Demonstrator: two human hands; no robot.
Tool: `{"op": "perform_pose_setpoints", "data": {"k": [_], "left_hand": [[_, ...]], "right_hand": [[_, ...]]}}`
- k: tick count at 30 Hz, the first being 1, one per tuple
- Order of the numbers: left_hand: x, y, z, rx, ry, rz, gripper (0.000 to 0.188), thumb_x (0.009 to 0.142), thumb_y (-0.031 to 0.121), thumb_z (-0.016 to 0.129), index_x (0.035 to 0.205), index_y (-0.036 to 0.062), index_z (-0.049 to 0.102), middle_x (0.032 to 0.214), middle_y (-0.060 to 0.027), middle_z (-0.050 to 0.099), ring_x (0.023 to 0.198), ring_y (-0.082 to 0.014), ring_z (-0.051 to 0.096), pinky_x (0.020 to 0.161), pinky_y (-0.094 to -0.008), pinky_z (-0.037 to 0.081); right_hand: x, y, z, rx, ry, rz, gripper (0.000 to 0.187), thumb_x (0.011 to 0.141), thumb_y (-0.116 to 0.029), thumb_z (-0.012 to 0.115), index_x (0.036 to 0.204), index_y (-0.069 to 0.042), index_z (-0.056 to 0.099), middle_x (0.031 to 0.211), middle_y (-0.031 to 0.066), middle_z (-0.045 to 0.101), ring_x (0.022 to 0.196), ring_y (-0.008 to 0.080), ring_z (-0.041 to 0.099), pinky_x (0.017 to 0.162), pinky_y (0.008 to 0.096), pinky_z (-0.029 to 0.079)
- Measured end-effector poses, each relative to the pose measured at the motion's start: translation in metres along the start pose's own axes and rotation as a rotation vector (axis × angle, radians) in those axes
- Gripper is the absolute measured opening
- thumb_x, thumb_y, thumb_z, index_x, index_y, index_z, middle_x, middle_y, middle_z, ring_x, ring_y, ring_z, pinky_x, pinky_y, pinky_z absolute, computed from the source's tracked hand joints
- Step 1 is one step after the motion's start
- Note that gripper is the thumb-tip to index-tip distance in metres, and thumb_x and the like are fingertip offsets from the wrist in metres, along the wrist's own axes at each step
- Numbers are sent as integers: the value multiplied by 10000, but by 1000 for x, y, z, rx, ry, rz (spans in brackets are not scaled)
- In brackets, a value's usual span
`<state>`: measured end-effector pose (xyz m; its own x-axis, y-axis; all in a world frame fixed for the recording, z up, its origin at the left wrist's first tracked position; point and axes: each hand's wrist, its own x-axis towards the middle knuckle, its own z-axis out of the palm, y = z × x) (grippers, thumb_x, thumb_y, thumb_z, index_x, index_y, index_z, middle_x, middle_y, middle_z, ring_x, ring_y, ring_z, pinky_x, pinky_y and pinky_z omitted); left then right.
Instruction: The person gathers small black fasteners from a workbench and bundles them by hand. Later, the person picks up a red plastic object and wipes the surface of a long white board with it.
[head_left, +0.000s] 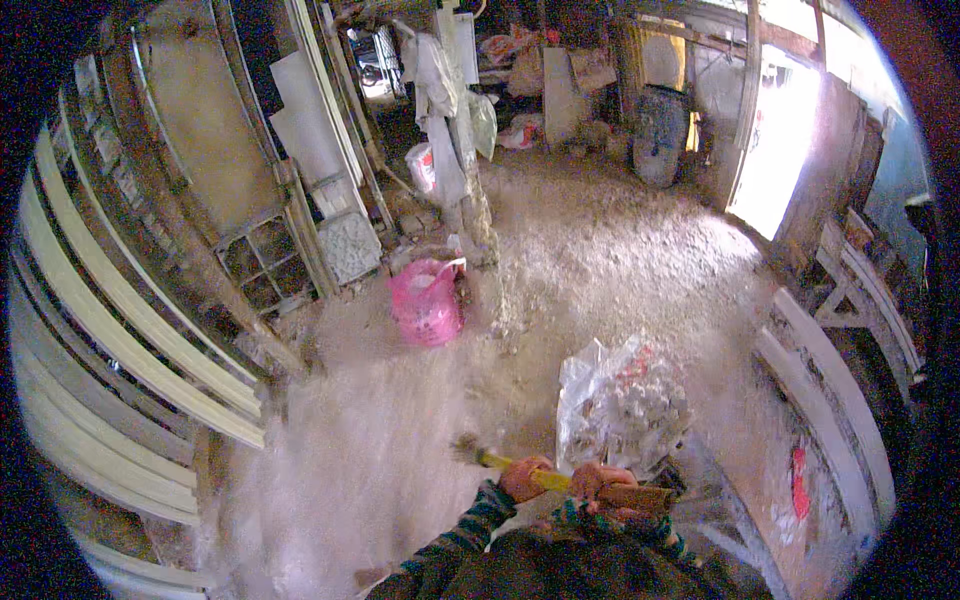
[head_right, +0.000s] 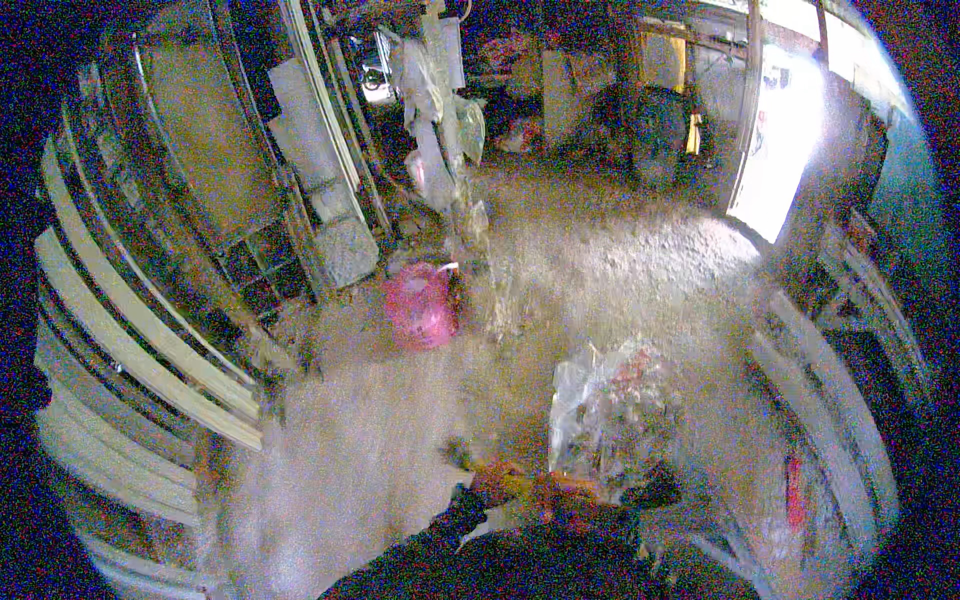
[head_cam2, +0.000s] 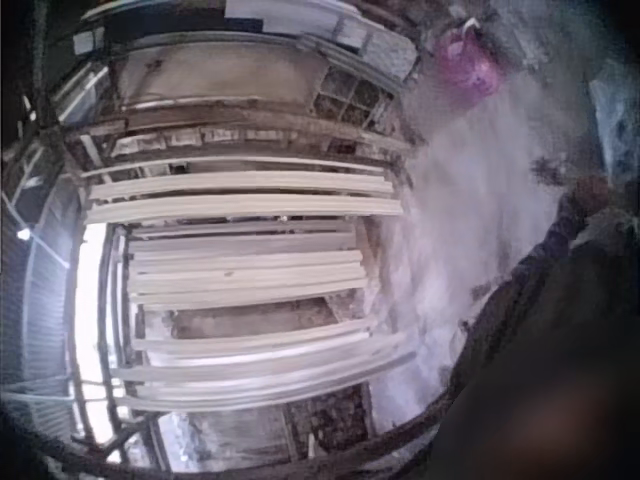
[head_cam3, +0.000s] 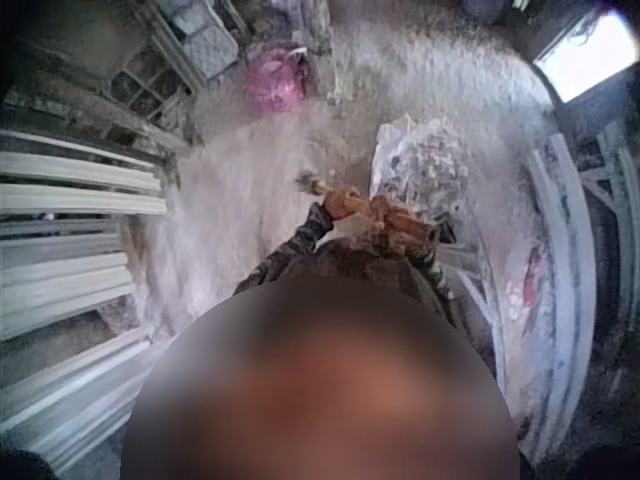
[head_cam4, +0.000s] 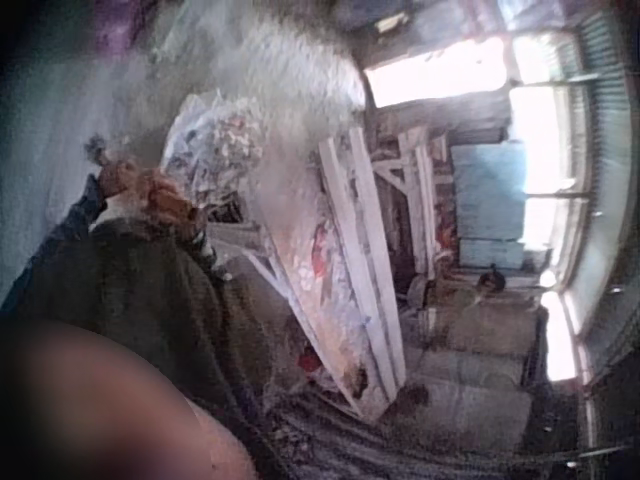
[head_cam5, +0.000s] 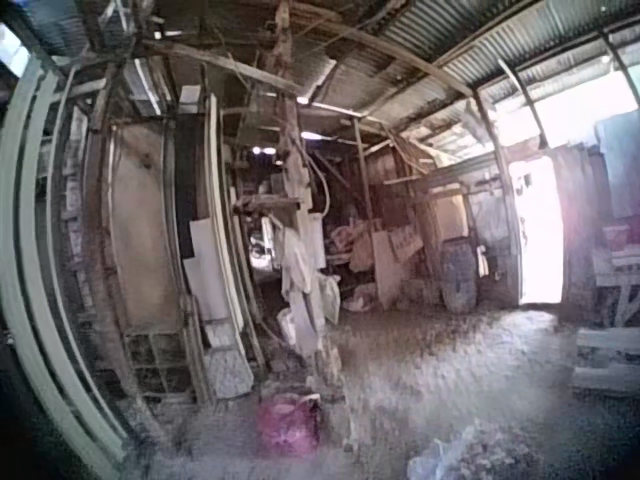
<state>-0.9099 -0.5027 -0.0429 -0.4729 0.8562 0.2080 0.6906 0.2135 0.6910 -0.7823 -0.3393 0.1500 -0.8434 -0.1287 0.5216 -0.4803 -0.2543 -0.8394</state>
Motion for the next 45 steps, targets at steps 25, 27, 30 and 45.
{"op": "perform_pose_setpoints", "data": {"k": [25,27,30,45], "left_hand": [[442,-295,-21,-161,-225,-58,294,700,300,661,892,112,543,833,-133,601,735,-347,592,676,-414,474],[505,-331,-27,-172,-267,24,290,701,298,660,890,111,543,833,-134,600,734,-348,592,676,-415,474],[615,-377,-39,-163,-333,196,286,703,296,657,887,110,543,832,-136,600,731,-350,591,675,-416,473],[1057,-488,-92,-211,-351,111,216,718,182,620,896,68,578,834,-137,598,776,-345,579,672,-385,459]], "right_hand": [[274,160,-458,327,104,419,917,785,-759,151,731,47,585,770,202,578,813,358,547,814,446,397],[310,174,-500,322,250,474,920,788,-755,139,733,44,590,740,191,573,775,352,540,804,445,389],[379,188,-563,383,329,302,895,805,-738,131,705,28,582,665,149,561,689,305,523,766,428,376],[594,262,-883,-174,-172,326,654,881,-575,280,767,1,569,802,135,567,807,287,516,795,412,380]]}}
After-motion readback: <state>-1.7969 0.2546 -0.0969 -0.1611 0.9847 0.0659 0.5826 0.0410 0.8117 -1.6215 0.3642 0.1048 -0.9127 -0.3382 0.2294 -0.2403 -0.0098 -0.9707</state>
